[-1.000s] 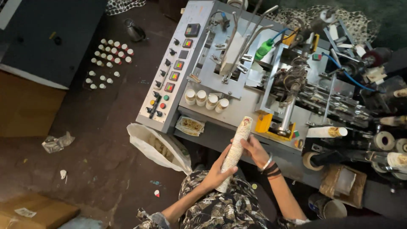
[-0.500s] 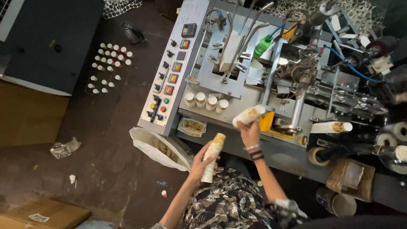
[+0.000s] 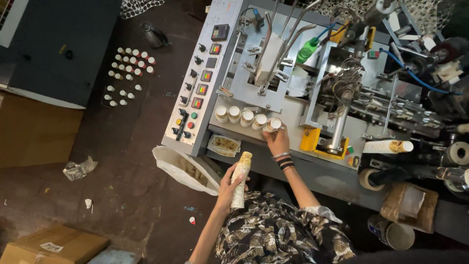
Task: The worker is collecting stacks of paper cups from a manufacturing machine and packaging them into plastic bags.
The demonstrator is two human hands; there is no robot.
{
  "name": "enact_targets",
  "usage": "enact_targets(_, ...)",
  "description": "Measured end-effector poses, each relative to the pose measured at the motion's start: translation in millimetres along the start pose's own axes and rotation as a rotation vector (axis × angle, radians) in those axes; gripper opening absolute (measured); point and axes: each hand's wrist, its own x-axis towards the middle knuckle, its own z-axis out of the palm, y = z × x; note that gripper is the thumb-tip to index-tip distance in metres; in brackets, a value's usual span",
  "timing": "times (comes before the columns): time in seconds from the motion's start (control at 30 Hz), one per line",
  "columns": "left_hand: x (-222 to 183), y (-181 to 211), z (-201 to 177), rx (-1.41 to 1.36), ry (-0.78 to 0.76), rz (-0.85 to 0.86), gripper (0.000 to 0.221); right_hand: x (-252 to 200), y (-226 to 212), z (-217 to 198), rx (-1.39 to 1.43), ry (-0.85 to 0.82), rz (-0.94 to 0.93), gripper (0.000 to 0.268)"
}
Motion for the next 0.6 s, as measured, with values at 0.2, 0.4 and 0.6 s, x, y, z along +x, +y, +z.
enact_targets(0.2,3,-1,7,-0.049,-0.069,-0.009,0.060,9,-55,-40,0.133,0.110,-0.139,0.057)
enact_targets(0.4,10,10,14,0.002,-0.082,-0.030,0.060,14,-95,-82,0.045,0.114,-0.170,0.050)
enact_targets(0.6,14,26,28,0.047,-0.245,0.031,0.062,-22,-112,-104,0.553,0.159,0.049,0.059)
